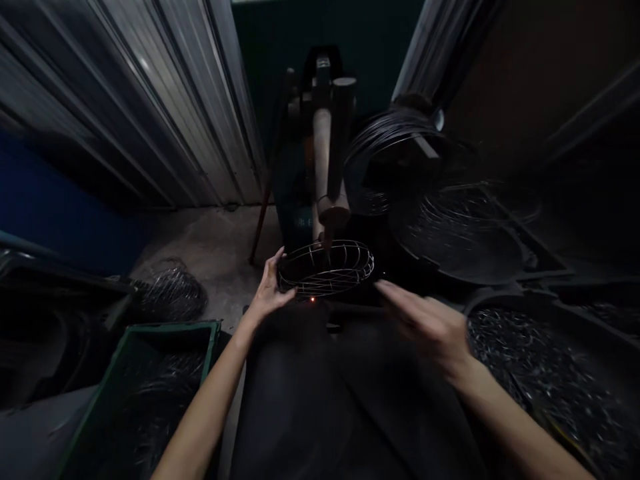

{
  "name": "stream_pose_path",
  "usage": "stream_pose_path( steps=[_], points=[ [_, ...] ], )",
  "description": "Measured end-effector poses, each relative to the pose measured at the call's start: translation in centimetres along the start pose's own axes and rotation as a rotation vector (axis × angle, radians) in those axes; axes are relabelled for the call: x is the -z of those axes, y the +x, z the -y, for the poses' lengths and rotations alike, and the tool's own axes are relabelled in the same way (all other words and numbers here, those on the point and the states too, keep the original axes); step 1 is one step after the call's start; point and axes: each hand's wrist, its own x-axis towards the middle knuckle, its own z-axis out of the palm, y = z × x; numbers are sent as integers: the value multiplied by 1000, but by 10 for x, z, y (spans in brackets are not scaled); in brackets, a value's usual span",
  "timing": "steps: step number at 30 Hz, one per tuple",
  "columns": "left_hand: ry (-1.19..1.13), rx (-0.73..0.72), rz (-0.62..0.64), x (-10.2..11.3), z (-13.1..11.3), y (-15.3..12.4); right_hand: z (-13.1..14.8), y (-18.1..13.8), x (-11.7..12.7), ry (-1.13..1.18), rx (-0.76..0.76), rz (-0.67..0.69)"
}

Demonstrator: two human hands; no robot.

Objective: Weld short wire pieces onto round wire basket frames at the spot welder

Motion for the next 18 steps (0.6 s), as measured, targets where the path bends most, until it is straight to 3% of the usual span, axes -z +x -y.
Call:
stream_pose_path(
  steps=[3,5,7,9,12,18],
  points=[
    [5,83,-89,-12,8,-8,-58,-88,10,-108,-609,70],
    [-12,112,-161,-18,7,-10,-95,-145,6,-190,-909,345],
    [-40,124,-196,-19,4,-13,-118,-190,-2,-113,-1070,575],
    [-72,131,-198,-18,1,-17,-125,-219,-8,0,-1102,645],
    [-105,128,-170,-14,-8,-24,-119,-232,-8,88,-1082,612],
    [-65,80,-138,-5,-32,-25,-115,-235,8,-78,-1039,506]
  ],
)
